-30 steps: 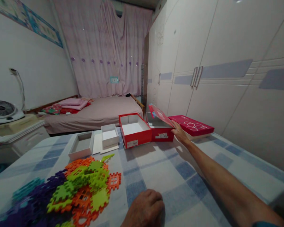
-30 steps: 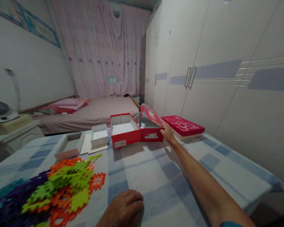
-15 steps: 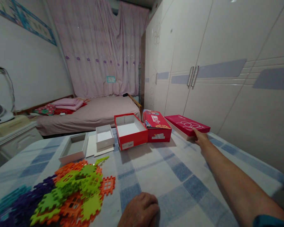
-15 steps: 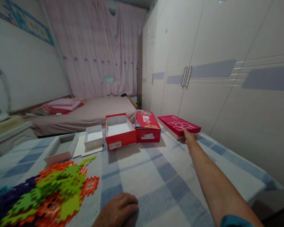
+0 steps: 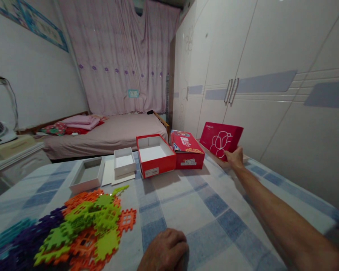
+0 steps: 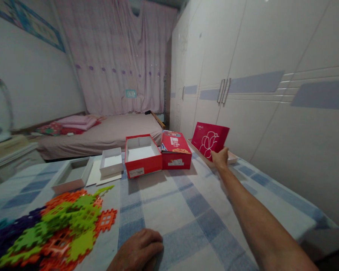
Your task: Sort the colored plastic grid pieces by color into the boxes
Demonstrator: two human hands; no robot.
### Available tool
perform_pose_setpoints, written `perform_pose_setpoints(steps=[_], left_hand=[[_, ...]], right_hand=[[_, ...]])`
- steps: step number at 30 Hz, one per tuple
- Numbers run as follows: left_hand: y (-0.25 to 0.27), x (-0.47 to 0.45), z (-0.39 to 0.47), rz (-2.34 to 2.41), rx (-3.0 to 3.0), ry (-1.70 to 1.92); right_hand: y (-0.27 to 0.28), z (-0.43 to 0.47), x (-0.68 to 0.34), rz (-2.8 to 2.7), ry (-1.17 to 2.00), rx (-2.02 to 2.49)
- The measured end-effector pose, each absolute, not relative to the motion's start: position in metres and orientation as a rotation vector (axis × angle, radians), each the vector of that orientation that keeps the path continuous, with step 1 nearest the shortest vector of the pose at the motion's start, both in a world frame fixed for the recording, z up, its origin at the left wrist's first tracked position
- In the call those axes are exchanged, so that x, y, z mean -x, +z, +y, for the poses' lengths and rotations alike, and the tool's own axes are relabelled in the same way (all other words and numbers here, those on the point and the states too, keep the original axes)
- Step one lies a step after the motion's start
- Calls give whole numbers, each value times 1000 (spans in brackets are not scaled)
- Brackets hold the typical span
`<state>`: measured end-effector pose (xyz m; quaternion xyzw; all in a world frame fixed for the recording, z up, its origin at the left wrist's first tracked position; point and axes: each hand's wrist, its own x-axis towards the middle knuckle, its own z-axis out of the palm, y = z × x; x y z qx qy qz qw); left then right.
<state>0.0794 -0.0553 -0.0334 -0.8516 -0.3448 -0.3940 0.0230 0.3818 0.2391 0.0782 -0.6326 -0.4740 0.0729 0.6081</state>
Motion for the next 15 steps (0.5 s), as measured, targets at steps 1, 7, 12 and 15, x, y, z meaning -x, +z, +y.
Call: perform_pose_setpoints(steps=[1,7,12,15], left_hand=[[-34,-79,-55,-1065,2641,-1205],[-9,-75,-61,-1079,2715,-1103],[3,-73,-63,-1077,2737,-1041],[2,-75,-63,-1073,2722,-1059]], right_hand=[[80,237,-376,-1106,164,1463],[78,228,-342,-1234,152,1449],[53,218,-329,-1463,215,1359],[40,213,-325,-1574,281,1310]])
